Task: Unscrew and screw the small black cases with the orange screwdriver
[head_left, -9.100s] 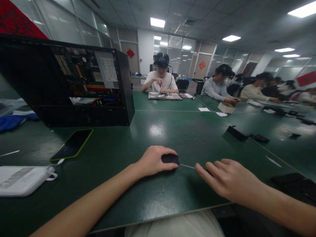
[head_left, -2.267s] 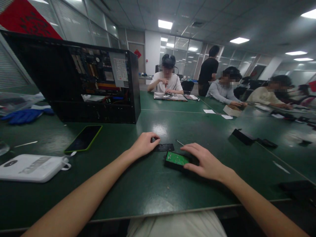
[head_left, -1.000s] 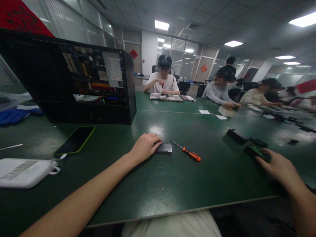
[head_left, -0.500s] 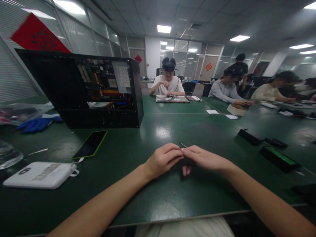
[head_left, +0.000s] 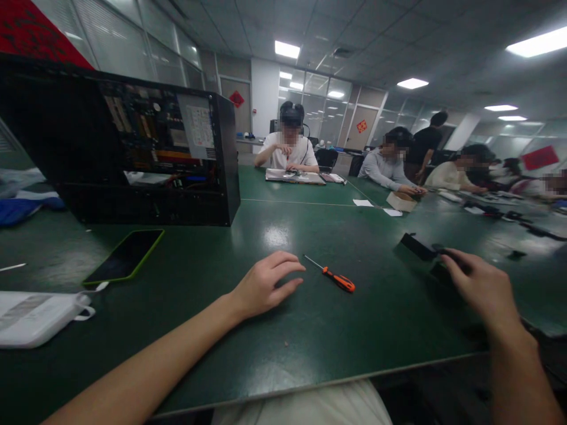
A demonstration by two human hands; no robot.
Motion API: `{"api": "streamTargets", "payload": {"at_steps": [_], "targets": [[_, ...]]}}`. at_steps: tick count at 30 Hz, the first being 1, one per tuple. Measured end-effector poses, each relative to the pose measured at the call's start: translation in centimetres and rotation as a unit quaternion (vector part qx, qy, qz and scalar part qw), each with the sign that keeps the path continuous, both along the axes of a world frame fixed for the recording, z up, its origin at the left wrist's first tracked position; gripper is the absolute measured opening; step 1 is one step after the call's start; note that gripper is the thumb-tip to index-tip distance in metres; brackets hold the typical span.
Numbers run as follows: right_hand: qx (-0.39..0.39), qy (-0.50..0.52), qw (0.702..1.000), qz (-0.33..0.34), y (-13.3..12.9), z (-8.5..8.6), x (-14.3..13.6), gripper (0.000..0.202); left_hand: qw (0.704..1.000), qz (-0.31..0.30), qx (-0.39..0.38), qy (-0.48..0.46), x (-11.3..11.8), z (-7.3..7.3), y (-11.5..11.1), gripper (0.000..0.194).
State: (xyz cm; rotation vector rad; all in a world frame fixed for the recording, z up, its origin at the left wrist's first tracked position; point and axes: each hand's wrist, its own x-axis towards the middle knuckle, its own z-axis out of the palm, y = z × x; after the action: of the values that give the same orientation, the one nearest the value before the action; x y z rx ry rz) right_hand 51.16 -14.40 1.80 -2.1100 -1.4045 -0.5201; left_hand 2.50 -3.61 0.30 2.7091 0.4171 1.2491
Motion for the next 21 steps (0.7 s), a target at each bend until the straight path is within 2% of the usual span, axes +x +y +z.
{"api": "streamTargets", "payload": {"at_steps": [2, 4, 6, 11, 14, 18, 21], "targets": [[-0.023, -0.028, 0.994, -0.102, -0.5, -1.5, 4.5, 0.055, 1.0, -0.011, 0.001, 0.015, 0.2, -0.2, 0.0, 0.019], [-0.052, -0.029, 0.993, -0.101, -0.7, -2.7, 7.1, 0.056, 0.999, -0.02, 0.004, 0.027, 0.4, -0.3, -0.1, 0.019], [-0.077, -0.019, 0.994, -0.07, -0.5, -3.6, 8.1, 0.056, 0.999, -0.026, 0.009, 0.035, 0.6, -0.4, -0.2, 0.018], [-0.082, -0.023, 0.994, -0.075, 0.1, -4.2, 6.7, 0.057, 0.998, -0.035, 0.016, 0.047, 0.6, -0.2, -0.4, 0.018], [-0.073, -0.043, 0.993, -0.087, -0.3, -3.9, 5.6, 0.056, 0.998, -0.035, 0.02, 0.046, 0.5, 0.0, -0.4, 0.018], [-0.124, -0.071, 0.985, -0.098, -1.1, -3.4, 4.6, 0.058, 0.997, -0.04, 0.042, 0.053, 0.4, 0.0, -0.3, 0.019], [-0.127, -0.086, 0.984, -0.095, -1.1, -3.1, 4.0, 0.057, 0.995, -0.044, 0.06, 0.066, 0.4, -0.1, -0.3, 0.018]]}}
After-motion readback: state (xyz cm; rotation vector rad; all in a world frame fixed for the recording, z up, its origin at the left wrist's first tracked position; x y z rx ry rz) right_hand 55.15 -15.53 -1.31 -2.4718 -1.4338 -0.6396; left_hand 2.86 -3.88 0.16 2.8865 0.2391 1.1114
